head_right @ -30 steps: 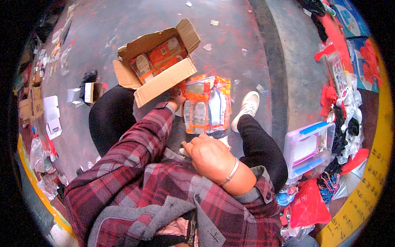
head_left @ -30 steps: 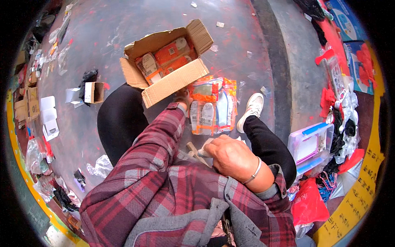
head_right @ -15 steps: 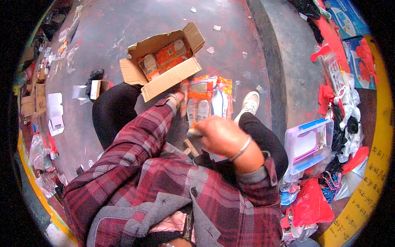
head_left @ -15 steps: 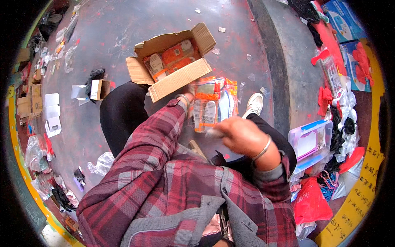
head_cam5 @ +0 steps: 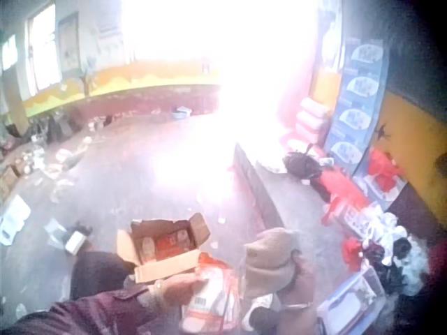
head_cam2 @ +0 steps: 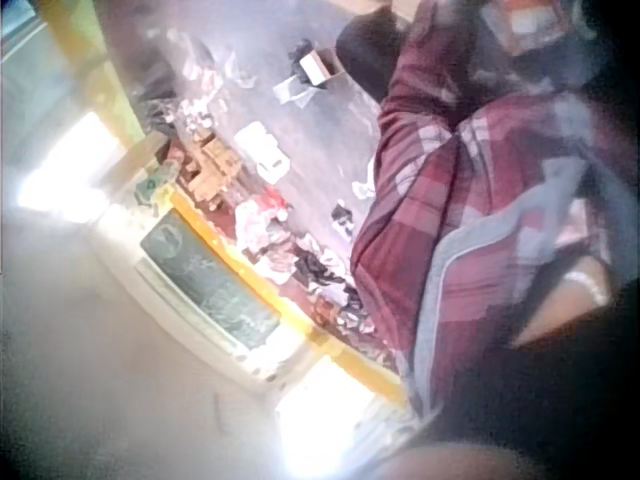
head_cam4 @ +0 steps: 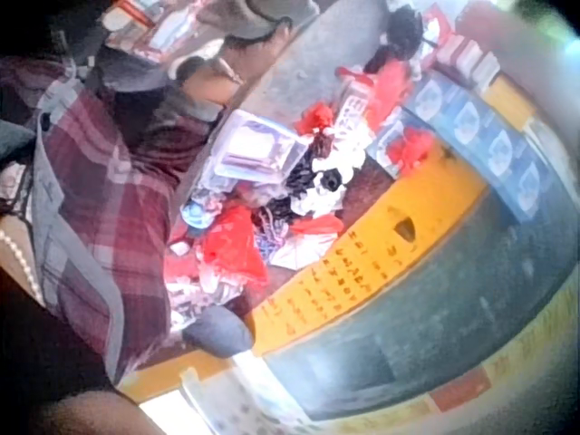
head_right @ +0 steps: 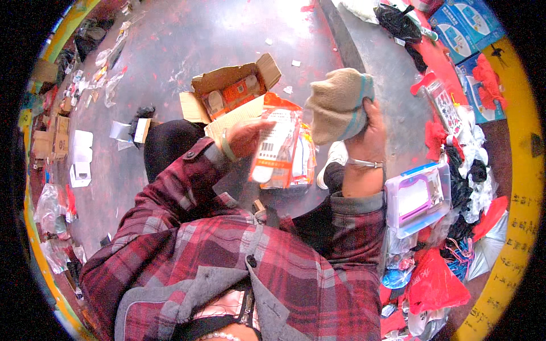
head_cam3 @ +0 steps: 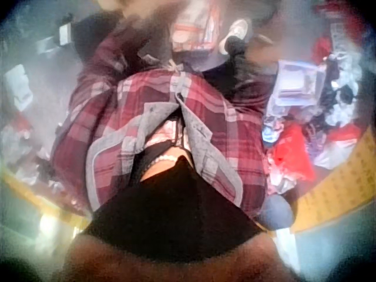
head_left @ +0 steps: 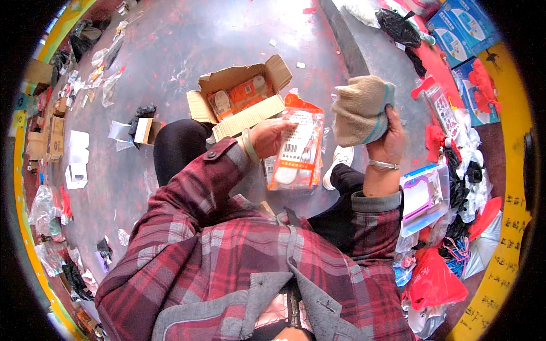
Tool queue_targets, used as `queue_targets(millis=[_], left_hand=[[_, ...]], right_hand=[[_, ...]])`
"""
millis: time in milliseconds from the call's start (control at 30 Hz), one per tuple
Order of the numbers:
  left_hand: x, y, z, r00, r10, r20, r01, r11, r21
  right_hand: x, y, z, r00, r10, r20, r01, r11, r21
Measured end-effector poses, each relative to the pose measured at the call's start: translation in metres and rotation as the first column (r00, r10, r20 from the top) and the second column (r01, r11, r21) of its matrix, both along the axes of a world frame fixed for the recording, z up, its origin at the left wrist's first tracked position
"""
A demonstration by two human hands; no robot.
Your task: The person sits on the floor and wipes the surface of several packaged slippers using a cloth. They pick up each slipper from a cardboard box, wipe it, and place it back into the box.
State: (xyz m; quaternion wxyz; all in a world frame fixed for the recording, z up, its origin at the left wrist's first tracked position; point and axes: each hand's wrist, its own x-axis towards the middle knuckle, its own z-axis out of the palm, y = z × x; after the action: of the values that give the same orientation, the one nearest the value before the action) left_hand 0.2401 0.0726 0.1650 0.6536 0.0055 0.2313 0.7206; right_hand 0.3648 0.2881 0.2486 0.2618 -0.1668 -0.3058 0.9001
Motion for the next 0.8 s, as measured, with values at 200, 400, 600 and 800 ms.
queue_targets(millis=[200,400,600,800], left_hand=[[0.005,-0.019,0.022,0.999,0.03,-0.019,-0.029,0.998,0.048],[-0.001,-0.01,0.005,0.982,0.109,0.155,-0.121,0.99,0.073],[-0.002,-0.004,0.003,0.975,0.198,0.1,-0.216,0.952,0.216],[-0.022,-0.007,0.009,0.93,0.337,0.146,-0.364,0.898,0.248]], right_hand=[[-0.019,-0.037,0.003,0.972,0.218,-0.09,-0.211,0.974,0.075],[-0.045,-0.07,-0.025,0.978,0.046,0.202,-0.199,0.483,0.853],[-0.065,-0.089,-0.048,0.953,-0.029,0.3,-0.301,-0.012,0.954],[-0.066,-0.105,-0.036,0.968,0.127,0.217,-0.206,-0.096,0.974]])
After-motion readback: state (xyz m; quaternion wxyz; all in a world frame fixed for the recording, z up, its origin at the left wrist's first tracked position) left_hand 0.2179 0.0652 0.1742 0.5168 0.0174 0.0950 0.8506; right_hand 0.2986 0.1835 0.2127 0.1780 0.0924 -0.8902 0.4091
